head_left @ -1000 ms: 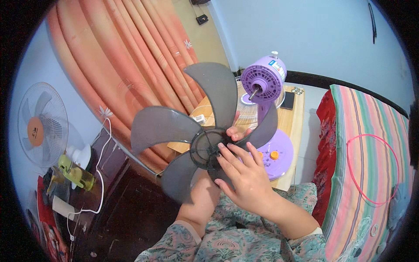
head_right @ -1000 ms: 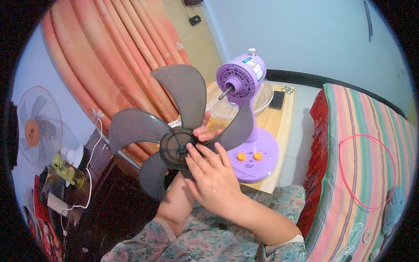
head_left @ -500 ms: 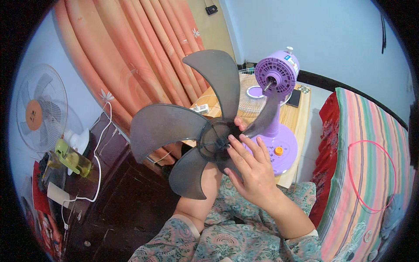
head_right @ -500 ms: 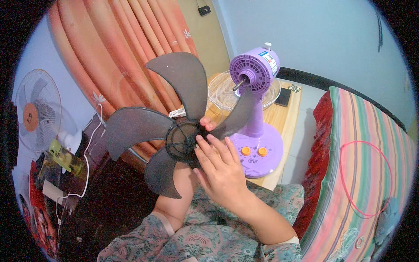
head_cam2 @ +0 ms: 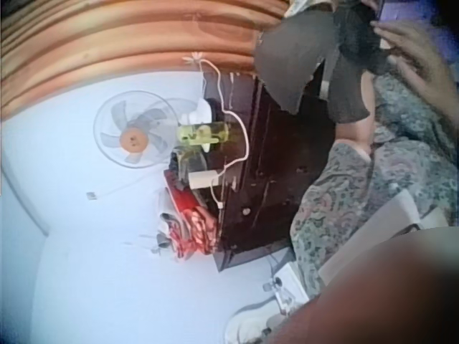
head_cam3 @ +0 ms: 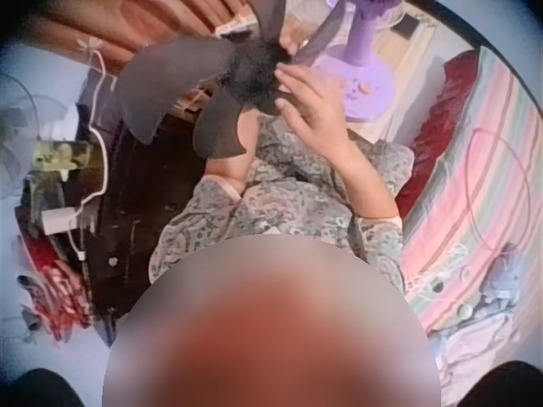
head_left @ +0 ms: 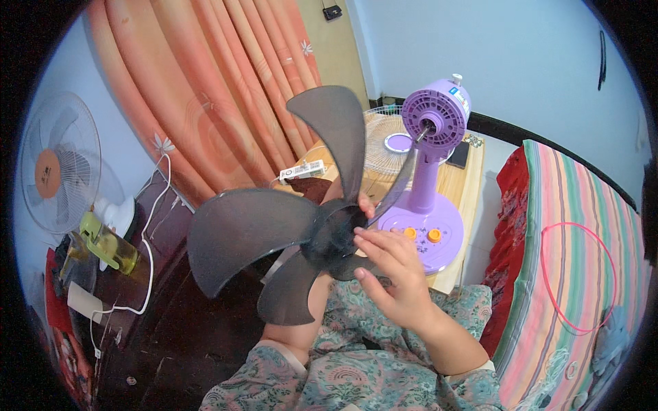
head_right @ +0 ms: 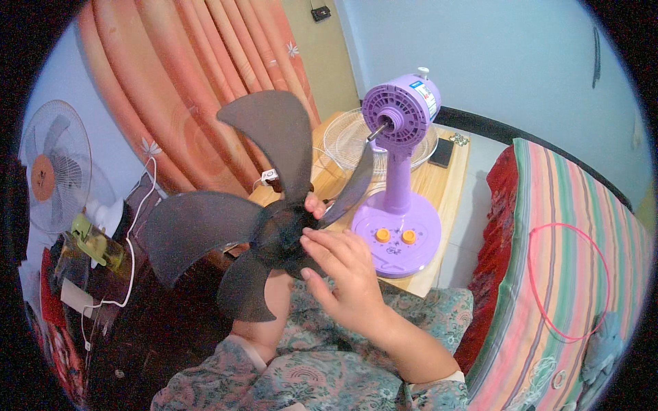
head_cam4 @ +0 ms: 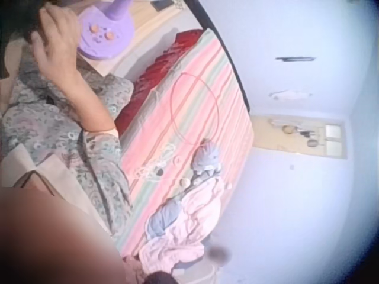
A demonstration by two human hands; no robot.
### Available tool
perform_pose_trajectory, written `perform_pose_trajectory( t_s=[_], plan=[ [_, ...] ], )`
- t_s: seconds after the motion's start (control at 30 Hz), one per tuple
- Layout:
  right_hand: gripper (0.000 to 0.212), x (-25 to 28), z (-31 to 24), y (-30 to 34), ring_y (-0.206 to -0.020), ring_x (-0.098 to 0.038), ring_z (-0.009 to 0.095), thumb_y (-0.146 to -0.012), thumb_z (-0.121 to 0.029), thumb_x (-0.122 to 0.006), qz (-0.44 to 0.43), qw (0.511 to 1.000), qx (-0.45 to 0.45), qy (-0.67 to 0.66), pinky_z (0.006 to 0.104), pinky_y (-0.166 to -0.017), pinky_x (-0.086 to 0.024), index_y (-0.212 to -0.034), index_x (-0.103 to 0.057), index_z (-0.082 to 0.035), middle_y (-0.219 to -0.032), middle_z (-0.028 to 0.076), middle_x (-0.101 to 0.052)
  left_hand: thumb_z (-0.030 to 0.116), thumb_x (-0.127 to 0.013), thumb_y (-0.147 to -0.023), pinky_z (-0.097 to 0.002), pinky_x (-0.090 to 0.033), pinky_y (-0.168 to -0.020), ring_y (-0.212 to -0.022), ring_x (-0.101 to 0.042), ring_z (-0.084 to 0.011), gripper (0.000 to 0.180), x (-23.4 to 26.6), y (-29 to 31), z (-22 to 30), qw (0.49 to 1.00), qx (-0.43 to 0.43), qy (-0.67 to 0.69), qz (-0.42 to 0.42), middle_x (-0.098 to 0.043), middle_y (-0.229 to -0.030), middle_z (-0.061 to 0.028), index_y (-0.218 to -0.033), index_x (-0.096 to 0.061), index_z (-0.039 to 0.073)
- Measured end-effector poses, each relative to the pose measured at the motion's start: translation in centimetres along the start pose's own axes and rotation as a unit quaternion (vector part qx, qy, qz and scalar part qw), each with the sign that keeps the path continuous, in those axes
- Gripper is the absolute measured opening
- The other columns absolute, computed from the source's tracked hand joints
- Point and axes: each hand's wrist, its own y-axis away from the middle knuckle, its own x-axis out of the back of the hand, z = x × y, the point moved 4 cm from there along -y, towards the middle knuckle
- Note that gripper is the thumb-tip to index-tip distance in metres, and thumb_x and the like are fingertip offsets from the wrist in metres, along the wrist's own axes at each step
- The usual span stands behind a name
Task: The person wipes a purple table fan with a brown cloth, then attaches the fan blade to the motor shaft and secures it with a nut. Finally, the person attaches the front wire cage to the fan.
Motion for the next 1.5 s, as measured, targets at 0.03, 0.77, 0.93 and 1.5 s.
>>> perform_pose_trajectory(
  t_s=[0.03, 0.77, 0.93, 1.5],
  plan=[
    [0.045, 0.0, -0.1, 0.0, -0.111, -0.054, 0.032, -0.077, -0.008, -0.068, -0.004, 1.000, -0.003, -0.015, 0.0446, -0.098, -0.038, -0.119, -0.058, 0.000, -0.125, 0.013, -0.057, 0.029, -0.048, -0.096, -0.0335, -0.038, -0.099, -0.101, -0.051, -0.0241, 0.032, 0.2, 0.3, 0.2, 1.000, -0.012, 0.007, 0.000, -0.053, -0.099, -0.0102, -0.112, -0.046, 0.001],
    [0.047, 6.4, 3.6, 0.1, -0.119, -0.051, 0.033, -0.084, -0.017, -0.060, 0.070, 0.996, 0.011, -0.050, 0.0411, -0.101, -0.036, -0.127, -0.053, -0.001, -0.131, 0.017, -0.052, 0.030, -0.042, -0.102, -0.0205, -0.046, -0.064, -0.073, -0.054, -0.0076, 0.064, -2.5, -7.5, 1.0, 0.764, -0.397, -0.474, 0.184, -0.060, -0.103, -0.0116, -0.150, -0.006, 0.007],
    [0.051, 5.7, 5.3, -0.2, -0.121, -0.050, 0.034, -0.081, -0.012, -0.060, 0.078, 0.993, 0.075, 0.040, 0.0426, -0.100, -0.039, -0.128, -0.051, 0.002, -0.134, 0.018, -0.050, 0.035, -0.041, -0.101, -0.0290, -0.044, -0.079, -0.084, -0.054, -0.0131, 0.052, -0.8, -8.6, 0.8, 0.727, -0.442, -0.491, 0.188, -0.059, -0.099, -0.0109, -0.133, -0.023, -0.001],
    [0.038, 5.0, 10.3, -1.0, -0.104, -0.064, 0.029, -0.075, -0.001, -0.060, 0.178, 0.981, 0.073, 0.009, 0.0332, -0.083, -0.055, -0.113, -0.060, 0.007, -0.122, 0.016, -0.061, 0.023, -0.039, -0.101, -0.0321, -0.052, -0.066, -0.070, -0.062, -0.0218, 0.032, 4.6, -8.4, 1.8, 0.723, -0.291, -0.604, 0.166, -0.059, -0.087, -0.0152, -0.117, -0.042, -0.004]
  ],
)
